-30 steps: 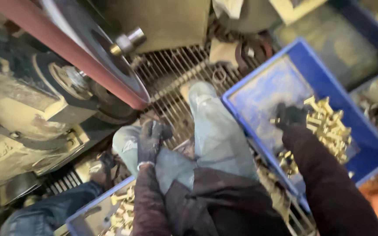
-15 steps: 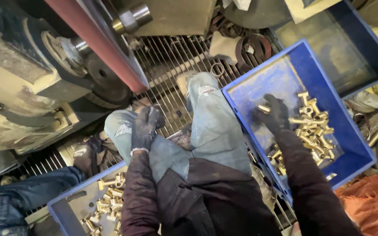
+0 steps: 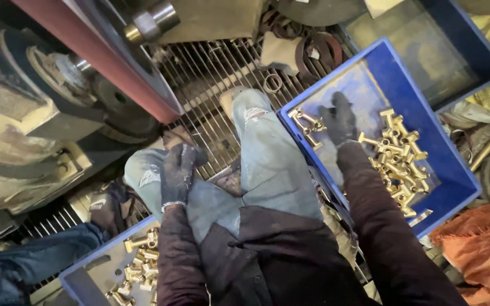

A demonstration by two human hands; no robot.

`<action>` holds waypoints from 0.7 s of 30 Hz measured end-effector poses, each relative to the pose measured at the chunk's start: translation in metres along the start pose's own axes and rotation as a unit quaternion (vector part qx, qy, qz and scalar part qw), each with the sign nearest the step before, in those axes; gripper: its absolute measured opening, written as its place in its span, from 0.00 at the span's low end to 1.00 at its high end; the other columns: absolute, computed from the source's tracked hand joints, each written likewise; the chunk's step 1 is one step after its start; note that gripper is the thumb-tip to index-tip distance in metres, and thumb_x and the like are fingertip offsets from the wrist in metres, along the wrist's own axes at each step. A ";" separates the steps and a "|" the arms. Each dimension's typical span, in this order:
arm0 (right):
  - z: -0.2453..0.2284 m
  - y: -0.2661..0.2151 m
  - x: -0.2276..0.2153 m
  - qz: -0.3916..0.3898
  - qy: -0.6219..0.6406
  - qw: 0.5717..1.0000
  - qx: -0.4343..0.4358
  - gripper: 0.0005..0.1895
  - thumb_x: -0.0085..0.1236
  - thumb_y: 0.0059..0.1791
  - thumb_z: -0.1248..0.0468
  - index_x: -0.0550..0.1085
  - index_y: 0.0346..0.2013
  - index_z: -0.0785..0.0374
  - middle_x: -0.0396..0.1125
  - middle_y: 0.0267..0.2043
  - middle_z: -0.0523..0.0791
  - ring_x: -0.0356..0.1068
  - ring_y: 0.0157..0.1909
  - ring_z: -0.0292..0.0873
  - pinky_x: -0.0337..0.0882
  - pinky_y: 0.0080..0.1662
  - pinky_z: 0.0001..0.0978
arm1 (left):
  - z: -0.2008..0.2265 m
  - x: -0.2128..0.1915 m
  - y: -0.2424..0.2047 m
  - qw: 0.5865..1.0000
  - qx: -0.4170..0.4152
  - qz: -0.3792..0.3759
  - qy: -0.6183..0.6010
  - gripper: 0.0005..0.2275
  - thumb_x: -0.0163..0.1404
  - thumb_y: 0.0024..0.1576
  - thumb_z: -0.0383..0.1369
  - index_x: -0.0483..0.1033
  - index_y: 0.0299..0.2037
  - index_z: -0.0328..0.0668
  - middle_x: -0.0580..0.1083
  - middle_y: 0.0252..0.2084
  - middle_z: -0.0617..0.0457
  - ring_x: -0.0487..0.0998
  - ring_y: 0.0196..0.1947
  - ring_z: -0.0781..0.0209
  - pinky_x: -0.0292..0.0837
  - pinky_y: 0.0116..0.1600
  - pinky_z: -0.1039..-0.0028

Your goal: The person sits on the floor and repeatedly picks up brass-colored metal fittings from a blue bin, presses them against a rotating grinding wheel to smooth edges, and places the finished pieces into a second blue bin.

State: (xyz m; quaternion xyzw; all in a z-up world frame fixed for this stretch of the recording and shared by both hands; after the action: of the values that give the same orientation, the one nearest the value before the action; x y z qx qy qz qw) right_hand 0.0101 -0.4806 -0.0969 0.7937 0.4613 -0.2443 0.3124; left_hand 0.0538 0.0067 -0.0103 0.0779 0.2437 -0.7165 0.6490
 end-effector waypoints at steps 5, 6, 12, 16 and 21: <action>0.081 -0.038 -0.076 -0.098 -0.308 0.941 0.098 0.35 0.68 0.48 0.50 0.67 0.65 0.60 0.71 0.50 0.54 0.72 0.51 0.61 0.71 0.52 0.56 | 0.019 0.002 0.001 0.999 0.053 -0.007 0.008 0.13 0.50 0.62 0.36 0.76 0.48 0.33 0.79 0.41 0.42 0.81 0.42 0.50 0.74 0.48 0.65; 0.107 -0.055 -0.091 -0.184 -0.348 0.895 0.208 0.39 0.65 0.47 0.49 0.65 0.70 0.56 0.72 0.47 0.54 0.72 0.49 0.61 0.70 0.51 0.59 | 0.021 0.001 0.000 0.997 0.074 0.002 0.029 0.13 0.50 0.63 0.36 0.76 0.49 0.32 0.79 0.43 0.40 0.81 0.43 0.47 0.74 0.49 0.64; 0.122 -0.090 -0.110 -0.213 -0.419 0.858 0.205 0.41 0.69 0.42 0.45 0.65 0.66 0.50 0.67 0.54 0.59 0.71 0.52 0.63 0.72 0.48 0.59 | 0.008 0.003 0.005 0.997 0.053 0.000 0.049 0.16 0.51 0.62 0.38 0.75 0.51 0.31 0.78 0.46 0.36 0.80 0.47 0.42 0.73 0.51 0.60; 0.124 -0.064 -0.085 -0.153 -0.439 0.856 0.227 0.29 0.64 0.48 0.51 0.70 0.63 0.51 0.63 0.59 0.65 0.72 0.49 0.66 0.74 0.44 0.58 | 0.012 0.005 0.006 0.994 0.080 0.013 0.073 0.18 0.52 0.62 0.40 0.74 0.53 0.31 0.77 0.47 0.34 0.79 0.48 0.40 0.72 0.52 0.59; 0.120 -0.059 -0.095 -0.131 -0.298 0.917 0.233 0.21 0.64 0.45 0.55 0.80 0.52 0.51 0.69 0.58 0.54 0.73 0.57 0.59 0.73 0.57 0.50 | 0.007 0.003 0.006 0.994 0.067 0.008 0.085 0.17 0.52 0.61 0.40 0.75 0.53 0.33 0.78 0.44 0.34 0.79 0.46 0.39 0.71 0.50 0.59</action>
State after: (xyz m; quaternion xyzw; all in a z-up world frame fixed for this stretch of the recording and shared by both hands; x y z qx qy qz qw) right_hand -0.0972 -0.5999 -0.1312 0.6671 0.3767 -0.6084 0.2071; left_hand 0.0605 0.0007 -0.0066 0.1839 0.2490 -0.7166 0.6250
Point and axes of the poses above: each hand's wrist, its own y-axis towards the middle knuckle, its own x-axis out of the palm, z = x × y, the point moved 7 cm from there along y, towards the middle knuckle
